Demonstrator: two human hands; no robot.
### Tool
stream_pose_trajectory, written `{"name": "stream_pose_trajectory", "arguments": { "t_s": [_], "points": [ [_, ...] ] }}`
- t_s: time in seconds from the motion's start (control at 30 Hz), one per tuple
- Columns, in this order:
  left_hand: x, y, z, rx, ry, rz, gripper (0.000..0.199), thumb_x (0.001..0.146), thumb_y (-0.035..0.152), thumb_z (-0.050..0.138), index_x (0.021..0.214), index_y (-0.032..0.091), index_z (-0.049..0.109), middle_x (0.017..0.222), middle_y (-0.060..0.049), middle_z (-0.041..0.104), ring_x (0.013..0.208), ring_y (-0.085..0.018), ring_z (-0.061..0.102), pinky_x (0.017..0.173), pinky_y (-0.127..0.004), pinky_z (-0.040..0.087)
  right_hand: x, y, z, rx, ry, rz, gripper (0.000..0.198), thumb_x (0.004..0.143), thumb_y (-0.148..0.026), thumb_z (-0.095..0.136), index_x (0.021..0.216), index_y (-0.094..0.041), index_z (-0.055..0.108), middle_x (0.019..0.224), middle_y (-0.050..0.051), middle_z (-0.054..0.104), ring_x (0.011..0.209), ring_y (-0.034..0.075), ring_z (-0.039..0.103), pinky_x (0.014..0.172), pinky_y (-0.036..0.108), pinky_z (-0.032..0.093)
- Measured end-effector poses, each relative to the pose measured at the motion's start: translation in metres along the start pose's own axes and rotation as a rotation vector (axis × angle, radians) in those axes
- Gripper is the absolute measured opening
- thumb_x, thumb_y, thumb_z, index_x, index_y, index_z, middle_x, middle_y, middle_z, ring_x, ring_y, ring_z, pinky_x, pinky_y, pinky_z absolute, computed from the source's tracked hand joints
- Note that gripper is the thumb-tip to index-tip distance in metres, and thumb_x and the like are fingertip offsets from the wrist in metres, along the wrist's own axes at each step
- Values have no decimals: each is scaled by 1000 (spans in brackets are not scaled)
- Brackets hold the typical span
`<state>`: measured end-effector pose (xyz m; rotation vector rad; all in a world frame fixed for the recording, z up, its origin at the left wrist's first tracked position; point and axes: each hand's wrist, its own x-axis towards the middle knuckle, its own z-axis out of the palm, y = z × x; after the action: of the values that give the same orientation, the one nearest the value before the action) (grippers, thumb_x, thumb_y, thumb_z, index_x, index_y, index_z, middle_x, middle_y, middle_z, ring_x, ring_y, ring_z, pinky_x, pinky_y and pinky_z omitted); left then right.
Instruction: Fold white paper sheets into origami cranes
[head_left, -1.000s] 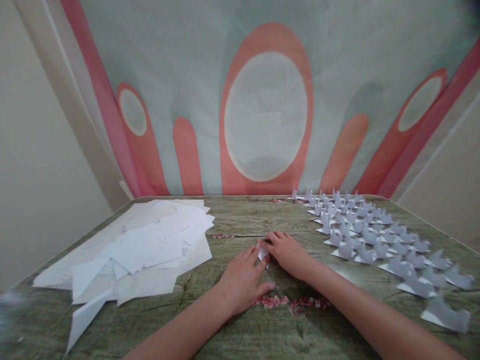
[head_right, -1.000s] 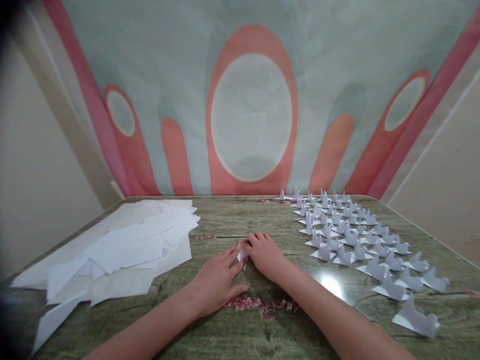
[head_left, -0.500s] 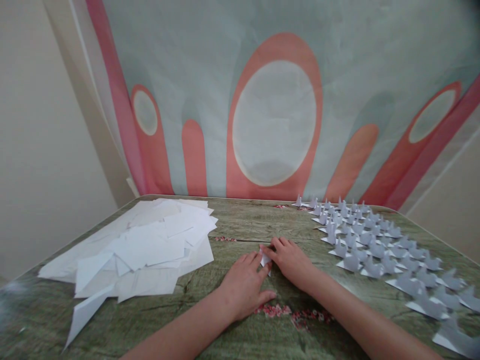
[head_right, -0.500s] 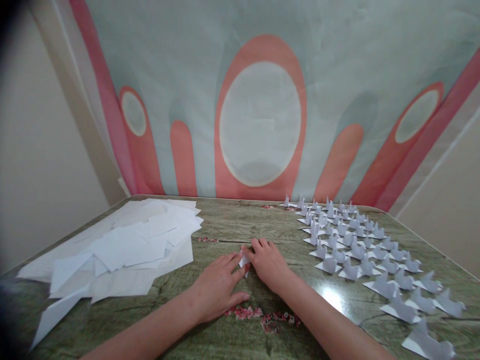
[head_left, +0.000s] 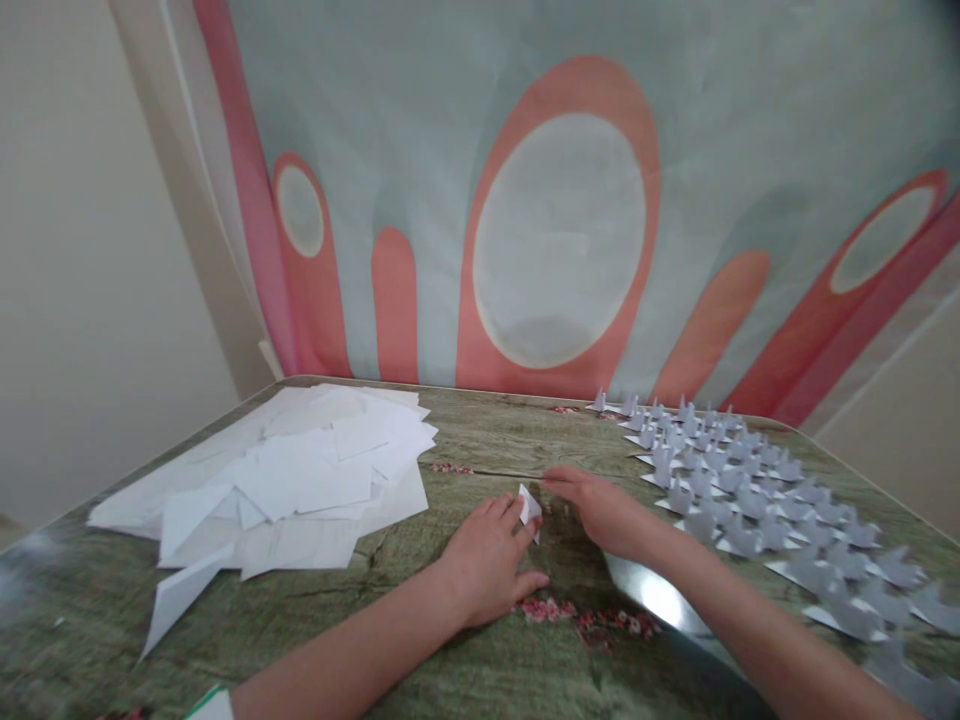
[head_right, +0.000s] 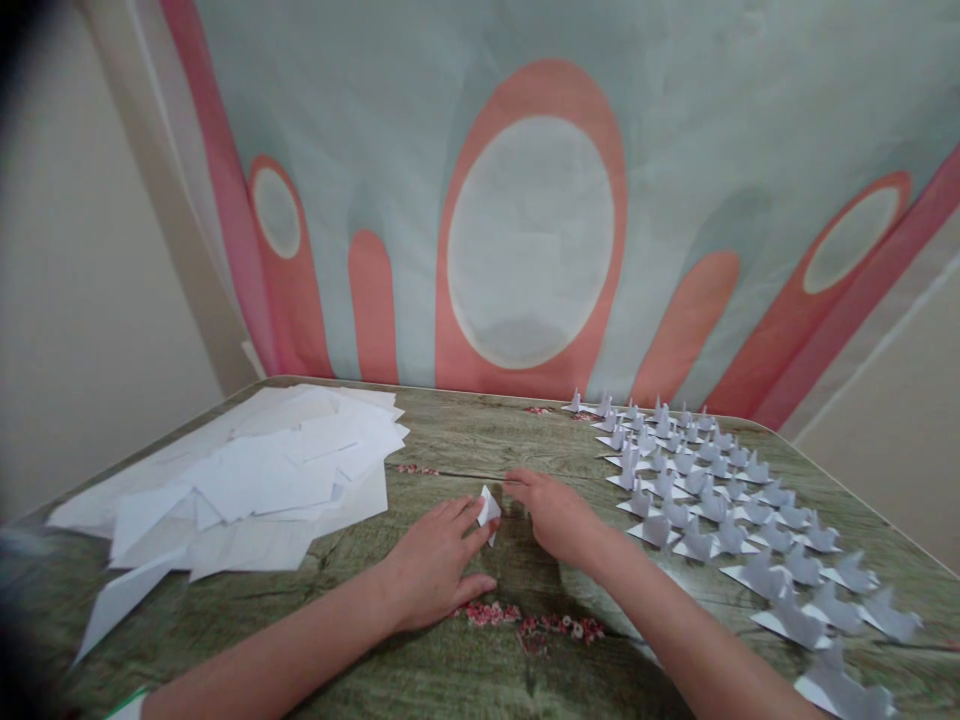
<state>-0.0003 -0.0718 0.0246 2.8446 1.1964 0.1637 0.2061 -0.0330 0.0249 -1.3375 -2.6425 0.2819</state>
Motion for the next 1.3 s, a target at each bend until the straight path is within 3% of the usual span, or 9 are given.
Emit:
{"name": "stream_pose_trajectory", "arguments": {
  "t_s": [0.13, 0.27, 0.47, 0.67, 0.9, 1.3],
  "points": [
    [0, 2, -1, 5, 4, 2, 57, 81, 53, 45, 125, 17, 45, 135, -14, 40, 123, -31, 36, 101, -45, 28, -11, -13, 2, -41, -42, -77, 58, 69, 3, 39, 122, -18, 52, 125, 6, 53, 109, 18, 47, 96, 31, 34],
    [-1, 3, -3, -13, 14, -16, 58, 80, 52, 47, 124, 15, 44, 134, -15, 41, 121, -31, 39, 100, -44, 29, -17, -24, 16, -125, 36, -51, 45, 80, -6, 42, 122, -16, 52, 122, 8, 55, 106, 22, 45, 93, 36, 37],
    [1, -1, -5, -94, 53, -52, 65, 77, 40, 57, 130, 10, 32, 124, -16, 50, 114, -27, 46, 96, -38, 36, -16, -28, 21, -205, 63, -42, 40, 82, -8, 43, 120, -17, 54, 121, 9, 54, 103, 23, 46, 89, 37, 40],
    [5, -10, -3, -86, 82, 39, 34, 84, 34, 51, 111, 15, 51, 116, -11, 56, 111, -25, 48, 96, -38, 35, -16, -25, 23, -202, 78, -47, 44, 80, -4, 42, 120, -19, 53, 120, 9, 54, 104, 22, 45, 89, 36, 39],
    [5, -9, 0, -87, 100, 56, 36, 82, 32, 54, 115, 18, 50, 119, -10, 53, 111, -24, 47, 96, -37, 35, -14, -25, 26, -201, 88, -35, 42, 81, -4, 41, 119, -18, 55, 118, 9, 55, 104, 22, 46, 88, 36, 39],
    [22, -48, 16, -647, 212, -104, 20, 77, 20, 60, 97, 19, 65, 97, -2, 66, 91, -16, 58, 84, -28, 42, -12, -25, 36, -130, 175, -74, 36, 79, -2, 44, 109, -14, 61, 108, 10, 60, 97, 20, 49, 87, 33, 41]
  ]
}}
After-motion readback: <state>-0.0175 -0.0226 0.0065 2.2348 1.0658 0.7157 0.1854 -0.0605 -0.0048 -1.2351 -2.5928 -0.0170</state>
